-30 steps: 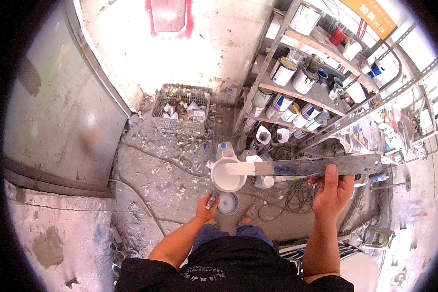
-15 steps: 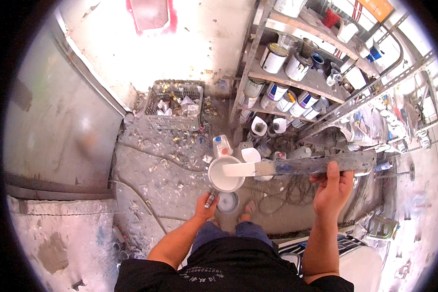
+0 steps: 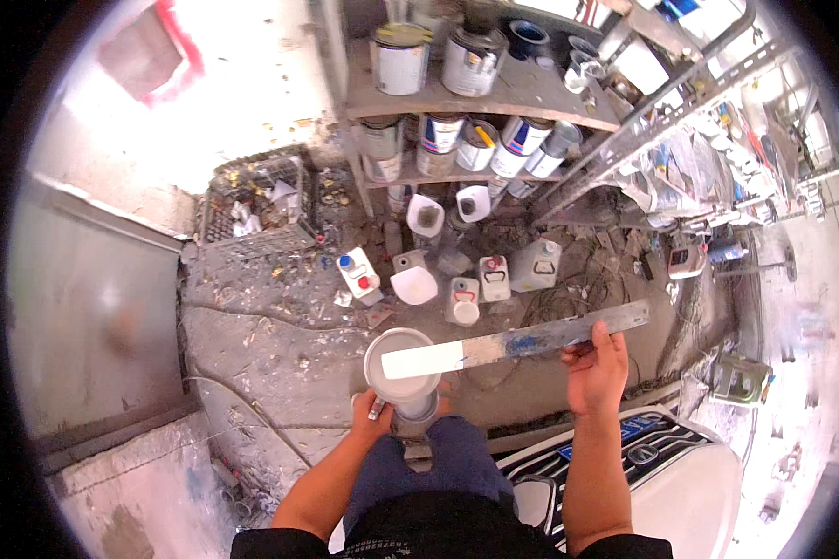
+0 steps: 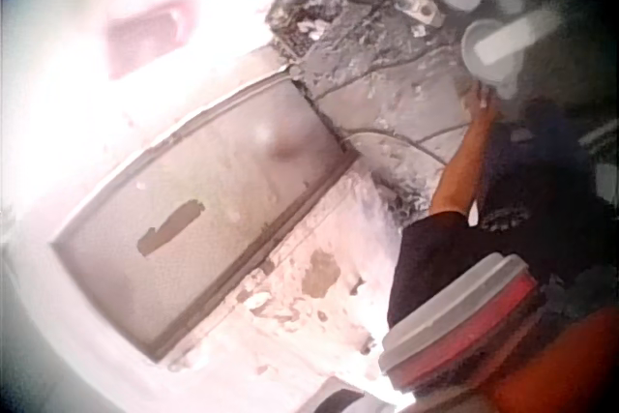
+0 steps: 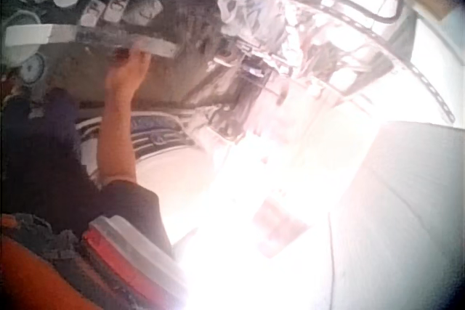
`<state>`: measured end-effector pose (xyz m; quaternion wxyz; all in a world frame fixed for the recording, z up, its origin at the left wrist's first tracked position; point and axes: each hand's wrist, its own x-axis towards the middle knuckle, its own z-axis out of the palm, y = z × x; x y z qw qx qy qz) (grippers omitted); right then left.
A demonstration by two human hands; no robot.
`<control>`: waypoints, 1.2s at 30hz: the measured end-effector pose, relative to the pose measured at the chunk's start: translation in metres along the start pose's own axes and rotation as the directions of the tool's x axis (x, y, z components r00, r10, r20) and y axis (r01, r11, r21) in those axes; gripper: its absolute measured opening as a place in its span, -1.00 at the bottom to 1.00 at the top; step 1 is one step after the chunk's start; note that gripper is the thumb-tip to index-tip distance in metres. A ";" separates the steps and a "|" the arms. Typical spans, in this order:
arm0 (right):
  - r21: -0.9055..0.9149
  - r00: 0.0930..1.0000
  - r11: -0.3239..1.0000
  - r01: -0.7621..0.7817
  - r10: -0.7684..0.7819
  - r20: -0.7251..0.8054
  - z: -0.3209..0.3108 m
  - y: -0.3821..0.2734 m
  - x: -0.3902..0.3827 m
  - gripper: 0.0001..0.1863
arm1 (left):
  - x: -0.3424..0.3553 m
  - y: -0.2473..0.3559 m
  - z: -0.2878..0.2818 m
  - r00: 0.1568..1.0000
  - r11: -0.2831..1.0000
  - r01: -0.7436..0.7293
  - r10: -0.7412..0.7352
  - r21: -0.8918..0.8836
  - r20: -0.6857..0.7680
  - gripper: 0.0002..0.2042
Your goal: The person mixes white paint in a container using a funnel and a metal ruler, then pours the mixture into a spray gun. They walk to a white car with masked areas and spray paint the rear bumper, then use a scraper tool to remove a piece of masking tape from the painted surface.
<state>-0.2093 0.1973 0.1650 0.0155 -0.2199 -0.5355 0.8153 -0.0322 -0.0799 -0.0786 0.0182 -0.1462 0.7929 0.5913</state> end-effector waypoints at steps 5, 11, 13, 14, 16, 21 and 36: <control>0.179 0.982 0.977 -0.116 0.140 -0.128 -0.061 0.016 0.068 -0.89 | 0.028 -0.027 0.047 0.986 0.959 -0.146 0.121 0.242 0.114 -0.82; 0.247 0.955 0.960 -0.136 0.193 -0.225 -0.167 0.046 0.167 -0.89 | 0.046 -0.052 0.082 0.958 0.845 -0.138 -0.019 0.517 0.287 -0.66; 0.222 0.940 0.968 -0.118 0.180 -0.289 -0.206 0.054 0.208 -0.90 | 0.055 -0.061 0.089 0.956 0.882 -0.058 -0.087 0.468 0.282 -0.67; 0.205 0.952 0.972 -0.115 0.167 -0.258 -0.223 0.061 0.228 -0.90 | 0.057 -0.065 0.092 0.954 0.892 -0.019 -0.120 0.452 0.276 -0.67; 0.146 0.944 0.983 -0.107 0.147 -0.296 -0.256 0.076 0.265 -0.88 | 0.063 -0.075 0.093 0.947 0.904 0.063 -0.188 0.423 0.262 -0.67; -0.039 0.950 0.977 -0.209 0.194 -0.243 -0.304 0.133 0.355 -0.80 | 0.063 -0.097 0.078 0.902 0.876 0.314 -0.396 0.366 0.174 -0.67; -0.363 0.909 0.853 -0.374 0.258 -0.328 -0.319 0.307 0.501 -0.76 | 0.055 -0.134 0.059 0.785 0.772 0.610 -0.620 0.177 -0.004 -0.63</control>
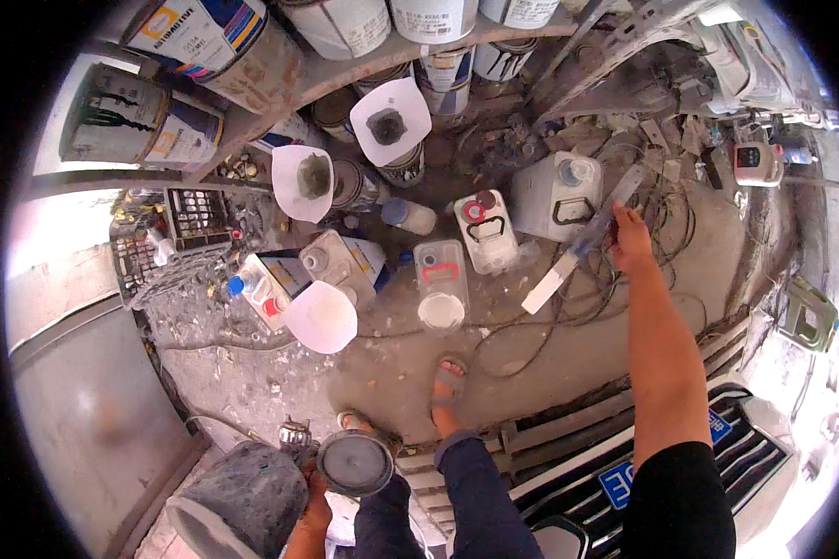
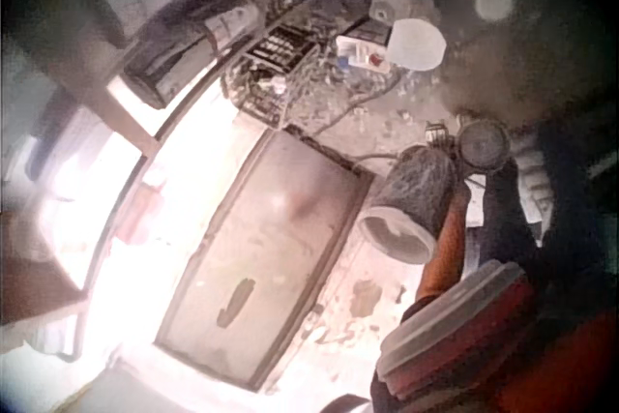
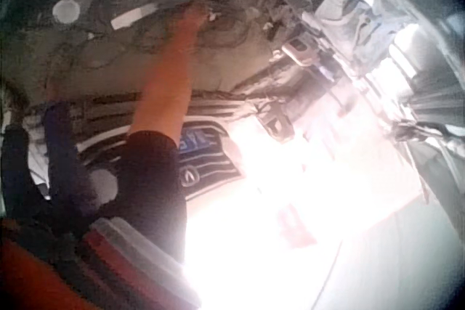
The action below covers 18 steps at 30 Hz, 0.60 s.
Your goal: The person mixes white paint in a container using a funnel and a metal ruler, then pours the mixture into a spray gun. They walk to a white car with masked areas and spray paint the rear bumper, then use a scraper tool to remove a piece of masking tape from the painted surface.
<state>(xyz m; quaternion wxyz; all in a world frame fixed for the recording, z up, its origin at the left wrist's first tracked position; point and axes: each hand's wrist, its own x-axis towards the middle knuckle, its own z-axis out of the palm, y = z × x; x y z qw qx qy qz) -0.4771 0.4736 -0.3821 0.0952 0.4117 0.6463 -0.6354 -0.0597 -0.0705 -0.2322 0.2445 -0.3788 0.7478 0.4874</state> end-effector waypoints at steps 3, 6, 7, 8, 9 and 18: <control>-0.008 1.000 1.000 -0.016 0.016 0.002 0.002 0.005 0.007 -0.77 | -0.005 0.010 0.002 0.992 0.974 -0.105 0.089 -0.200 -0.090 -0.62; -0.013 1.000 1.000 0.002 -0.002 -0.026 0.004 0.010 0.012 -0.76 | -0.009 0.019 0.002 0.987 0.955 -0.127 0.096 -0.267 -0.126 -0.61; -0.020 1.000 1.000 0.015 -0.015 -0.022 0.005 0.012 0.014 -0.76 | -0.009 0.019 0.001 0.986 0.948 -0.135 0.098 -0.290 -0.137 -0.60; -0.036 0.999 0.999 0.018 -0.019 -0.028 0.006 0.014 0.015 -0.76 | -0.010 0.018 0.001 0.984 0.939 -0.143 0.101 -0.311 -0.149 -0.60; -0.033 1.000 0.999 0.014 -0.015 -0.017 0.007 0.016 0.015 -0.75 | -0.009 0.017 0.001 0.983 0.937 -0.144 0.099 -0.320 -0.154 -0.59; -0.143 0.999 0.989 -0.034 0.034 -0.006 0.002 0.027 -0.001 -0.66 | -0.010 0.042 0.001 0.977 0.925 -0.210 0.188 -0.318 -0.100 -0.63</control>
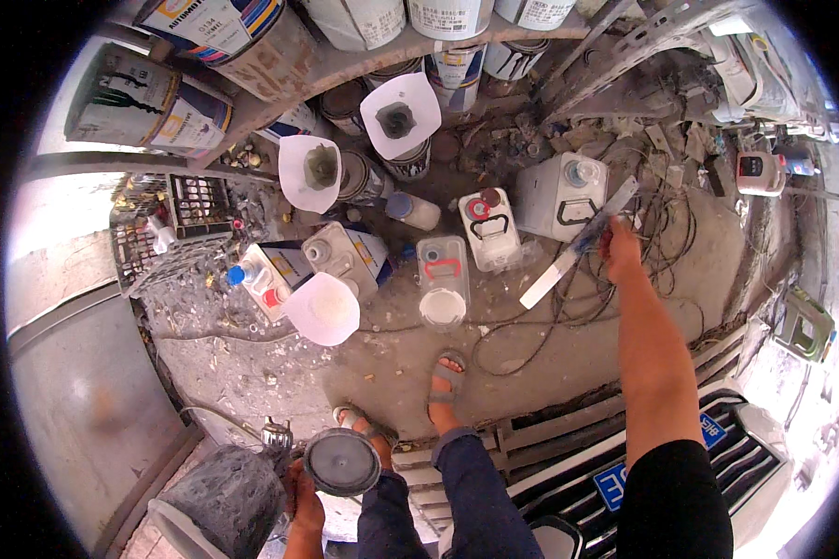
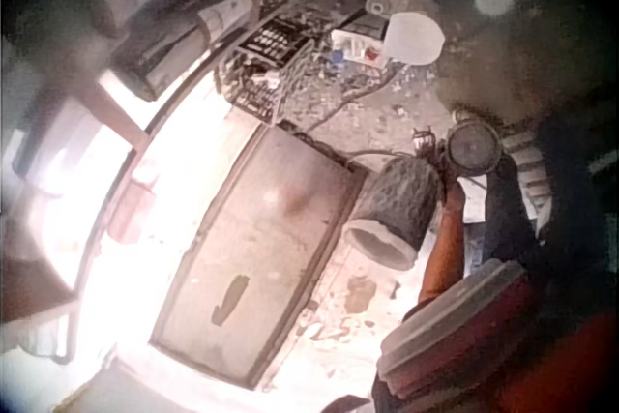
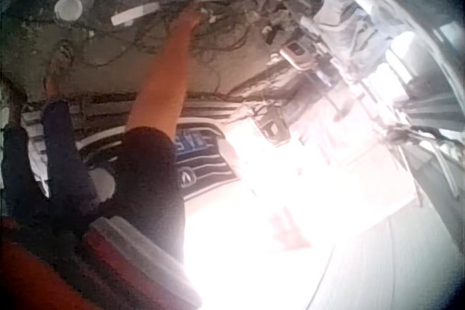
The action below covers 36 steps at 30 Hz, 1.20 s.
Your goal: The person mixes white paint in a container using a funnel and a metal ruler, then pours the mixture into a spray gun. They walk to a white car with masked areas and spray paint the rear bumper, then use a scraper tool to remove a piece of masking tape from the painted surface.
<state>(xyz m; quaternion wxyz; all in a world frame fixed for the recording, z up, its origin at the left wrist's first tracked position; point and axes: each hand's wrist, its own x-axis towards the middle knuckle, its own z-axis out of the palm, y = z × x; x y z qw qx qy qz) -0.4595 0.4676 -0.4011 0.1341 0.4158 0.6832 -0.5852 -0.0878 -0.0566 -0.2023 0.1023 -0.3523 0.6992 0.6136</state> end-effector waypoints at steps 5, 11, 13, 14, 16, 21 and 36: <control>0.041 0.985 0.985 -0.169 0.170 -0.036 -0.028 0.017 -0.037 -0.61 | -0.005 0.024 0.005 0.998 0.998 0.031 -0.028 0.057 -0.056 -0.77; -0.171 0.954 0.945 -0.279 0.293 0.064 -0.085 0.064 -0.133 -0.72 | -0.033 0.024 -0.017 0.995 0.999 0.039 -0.037 0.020 -0.093 -0.66; -0.268 0.947 0.929 -0.257 0.297 0.123 -0.097 0.082 -0.174 -0.80 | -0.045 0.027 -0.028 0.989 0.996 0.080 -0.084 -0.035 -0.120 -0.71; -0.193 0.955 0.940 -0.281 0.294 0.040 -0.096 0.092 -0.197 -0.83 | -0.051 0.031 -0.033 0.985 0.993 0.095 -0.104 -0.072 -0.137 -0.74; -0.266 0.956 0.927 -0.263 0.288 0.058 -0.092 0.111 -0.244 -0.89 | -0.061 0.038 -0.041 0.991 0.997 0.006 -0.017 -0.079 -0.136 -0.79; -0.763 0.849 0.625 0.165 0.304 0.433 -0.057 0.111 -0.364 -0.65 | -0.103 0.057 -0.068 0.949 0.995 0.041 -0.069 -0.094 -0.309 -0.82; -0.418 0.305 0.907 0.044 0.387 0.870 0.190 0.051 -0.697 -0.57 | -0.247 0.023 -0.218 0.910 0.950 -0.243 0.154 -0.194 -0.386 -0.73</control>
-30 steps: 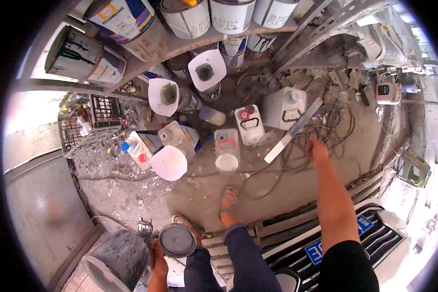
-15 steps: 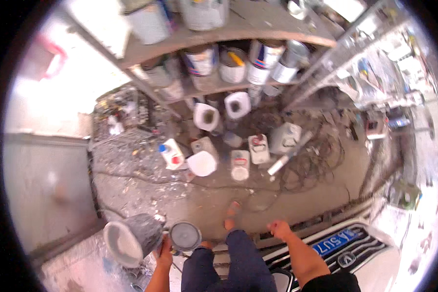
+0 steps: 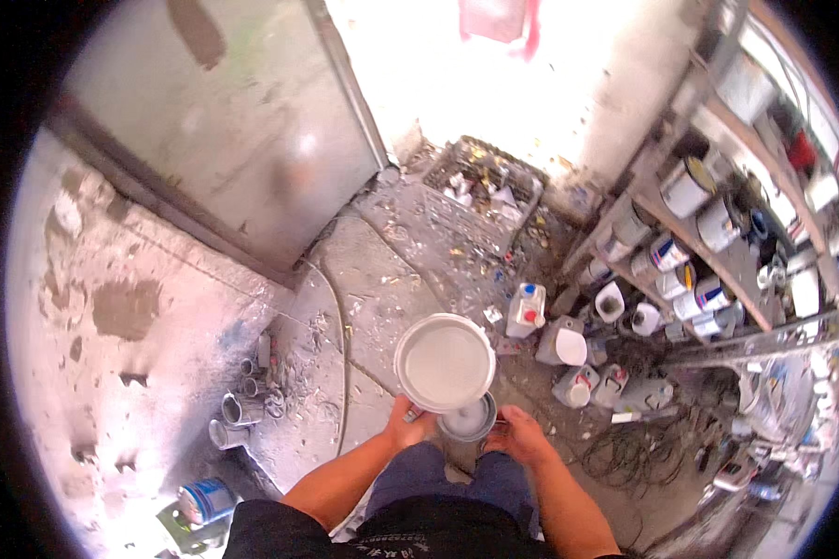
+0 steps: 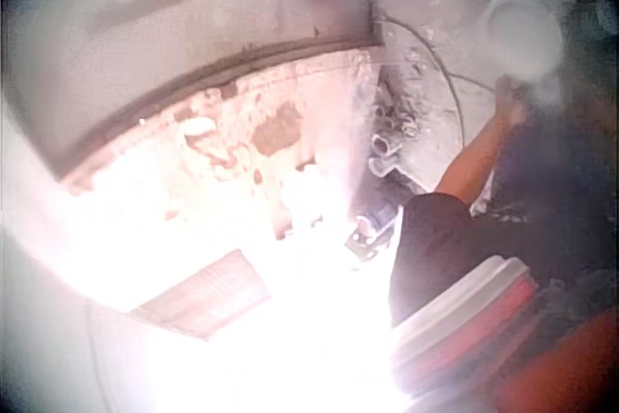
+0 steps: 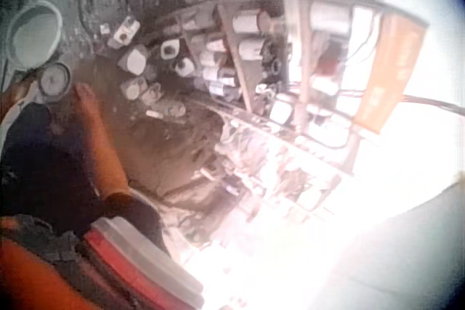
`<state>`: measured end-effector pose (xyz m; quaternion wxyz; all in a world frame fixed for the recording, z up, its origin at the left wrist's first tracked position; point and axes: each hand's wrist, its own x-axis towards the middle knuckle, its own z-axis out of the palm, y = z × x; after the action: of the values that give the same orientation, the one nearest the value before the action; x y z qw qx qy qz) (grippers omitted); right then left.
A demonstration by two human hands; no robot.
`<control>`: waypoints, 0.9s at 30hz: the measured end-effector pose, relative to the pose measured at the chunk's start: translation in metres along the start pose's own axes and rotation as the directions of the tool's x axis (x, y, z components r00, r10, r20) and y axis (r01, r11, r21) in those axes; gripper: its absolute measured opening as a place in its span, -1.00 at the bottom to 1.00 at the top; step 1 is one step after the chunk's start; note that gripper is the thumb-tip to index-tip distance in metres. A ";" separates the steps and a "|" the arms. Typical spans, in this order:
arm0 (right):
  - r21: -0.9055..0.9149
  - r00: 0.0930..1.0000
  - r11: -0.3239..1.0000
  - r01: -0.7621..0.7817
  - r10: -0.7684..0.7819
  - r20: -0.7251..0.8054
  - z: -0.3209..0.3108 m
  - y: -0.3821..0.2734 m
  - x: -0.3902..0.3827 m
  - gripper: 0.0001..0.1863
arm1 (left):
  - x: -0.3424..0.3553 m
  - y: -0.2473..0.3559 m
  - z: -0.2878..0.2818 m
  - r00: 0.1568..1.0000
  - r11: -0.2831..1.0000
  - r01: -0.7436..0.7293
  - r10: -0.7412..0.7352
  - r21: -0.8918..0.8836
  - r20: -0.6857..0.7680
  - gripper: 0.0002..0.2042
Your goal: The person mixes white paint in a container using a funnel and a metal ruler, then pours the mixture into a spray gun. They walk to a white car with masked areas and spray paint the rear bumper, then use a scraper tool to remove a piece of masking tape from the painted surface.
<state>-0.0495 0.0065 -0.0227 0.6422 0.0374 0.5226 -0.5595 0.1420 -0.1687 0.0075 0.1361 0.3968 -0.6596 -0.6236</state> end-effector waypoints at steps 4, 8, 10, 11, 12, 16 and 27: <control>0.275 0.914 0.920 -0.279 0.167 0.369 0.100 -0.033 0.011 -0.29 | -0.011 0.017 -0.036 0.990 0.995 -0.085 0.079 -0.056 -0.114 -0.76; 0.142 0.717 0.873 -0.467 0.280 0.638 0.171 -0.043 0.015 -0.08 | -0.032 0.052 -0.078 0.976 0.976 -0.127 0.091 -0.178 -0.196 -0.76; 0.153 0.582 0.846 -0.511 0.209 0.786 0.201 -0.046 0.017 -0.03 | -0.038 0.062 -0.103 0.970 0.974 -0.119 0.072 -0.195 -0.233 -0.76; 0.142 0.612 0.832 -0.536 0.266 0.745 0.212 -0.047 0.017 -0.05 | -0.040 0.064 -0.113 0.972 0.975 -0.090 0.041 -0.203 -0.232 -0.77; 0.163 0.597 0.797 -0.582 0.282 0.751 0.222 -0.051 0.016 -0.06 | -0.041 0.066 -0.123 0.976 0.963 0.005 -0.063 -0.268 -0.209 -0.77; 0.166 0.512 0.769 -0.618 0.233 0.827 0.264 -0.061 0.024 -0.11 | -0.043 0.069 -0.153 0.932 0.994 -0.011 -0.029 -0.108 -0.360 -0.77; -0.123 0.751 0.975 0.183 -0.057 0.658 0.354 -0.226 0.088 -0.19 | -0.014 0.065 -0.199 0.715 0.997 0.010 -0.057 -0.071 -0.697 -0.73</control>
<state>-0.0138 -0.3612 0.1954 0.7468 -0.2508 0.3166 -0.5284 0.2622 -0.3071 0.1093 0.3759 0.6101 -0.5325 -0.4504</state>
